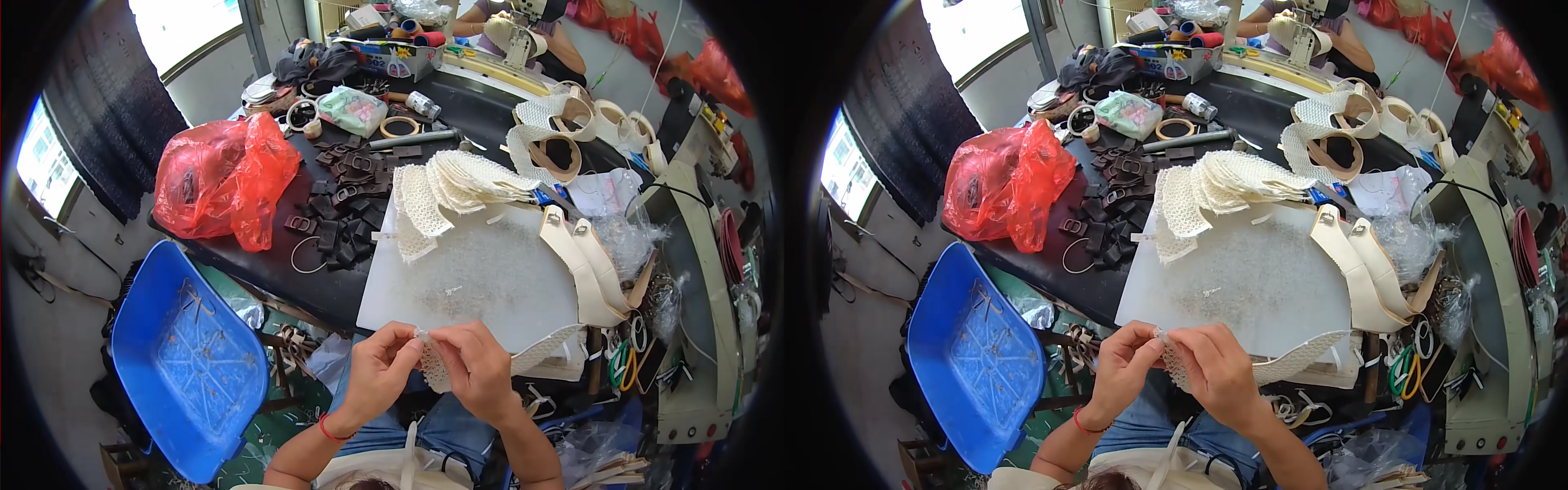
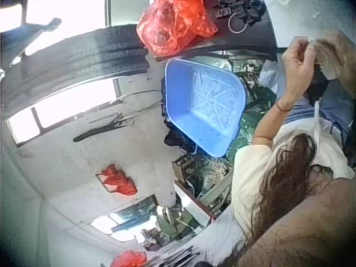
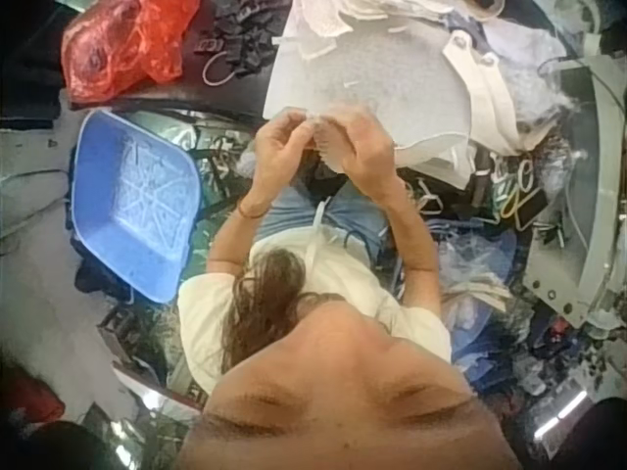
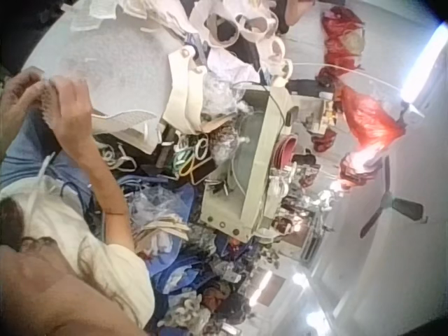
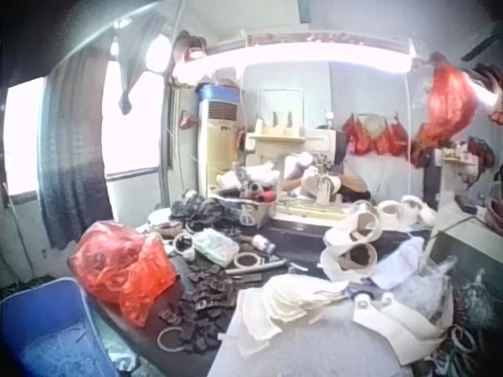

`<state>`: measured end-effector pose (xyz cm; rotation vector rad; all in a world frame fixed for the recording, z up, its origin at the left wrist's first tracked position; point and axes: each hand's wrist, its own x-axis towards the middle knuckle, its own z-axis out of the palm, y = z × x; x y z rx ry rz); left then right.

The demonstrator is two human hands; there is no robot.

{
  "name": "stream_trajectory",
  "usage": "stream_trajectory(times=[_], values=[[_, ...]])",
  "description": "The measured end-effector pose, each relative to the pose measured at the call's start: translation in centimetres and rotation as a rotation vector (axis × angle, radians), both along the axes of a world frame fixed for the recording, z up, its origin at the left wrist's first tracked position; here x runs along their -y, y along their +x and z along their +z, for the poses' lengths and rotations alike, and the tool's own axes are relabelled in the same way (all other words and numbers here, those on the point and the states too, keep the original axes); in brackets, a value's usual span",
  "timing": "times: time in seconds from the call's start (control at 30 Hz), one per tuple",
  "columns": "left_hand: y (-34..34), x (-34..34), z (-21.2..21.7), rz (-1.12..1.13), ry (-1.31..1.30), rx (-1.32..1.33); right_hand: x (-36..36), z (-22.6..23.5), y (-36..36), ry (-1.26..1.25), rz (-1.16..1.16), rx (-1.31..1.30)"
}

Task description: The person sits at a workbench and assembles white woven sandals by hand. They pick up a shoe sole and a woven fabric upper, align the fabric to the sole, and press the edges to secure them. The person repeats this process for multiple units, handling the materials directly without visible tools.

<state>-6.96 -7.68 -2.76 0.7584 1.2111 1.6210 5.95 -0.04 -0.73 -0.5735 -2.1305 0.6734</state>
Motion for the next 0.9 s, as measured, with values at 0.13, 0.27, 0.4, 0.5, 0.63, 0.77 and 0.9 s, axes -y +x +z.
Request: stream_trajectory(times=[0.13,0.27,0.4,0.5,0.63,0.77,0.9], values=[[-0.3,0.2,-0.4,-0.01,0.042,-0.163,-0.1,1.0,0.2,0.296,-0.013,0.118],[0.1,0.1,1.6,0.036,0.064,-0.506,-0.8,2.5,0.9,0.468,0.059,0.243],[0.3,0.3,2.7,0.067,0.147,-0.723,-0.6,3.5,1.4,0.456,0.119,0.285],[0.2,0.5,2.7,0.047,0.144,-0.792,-0.5,3.1,1.4,0.381,0.166,0.263],[0.2,0.9,2.5,0.028,0.022,-0.707,-0.1,1.8,1.1,0.306,0.166,0.203],[0.2,1.7,1.9,0.039,-0.018,-0.62,0.7,0.4,0.7,0.114,0.169,0.103],[0.0,1.7,1.9,0.05,0.016,-0.582,0.6,0.2,0.8,-0.194,0.211,0.044]])
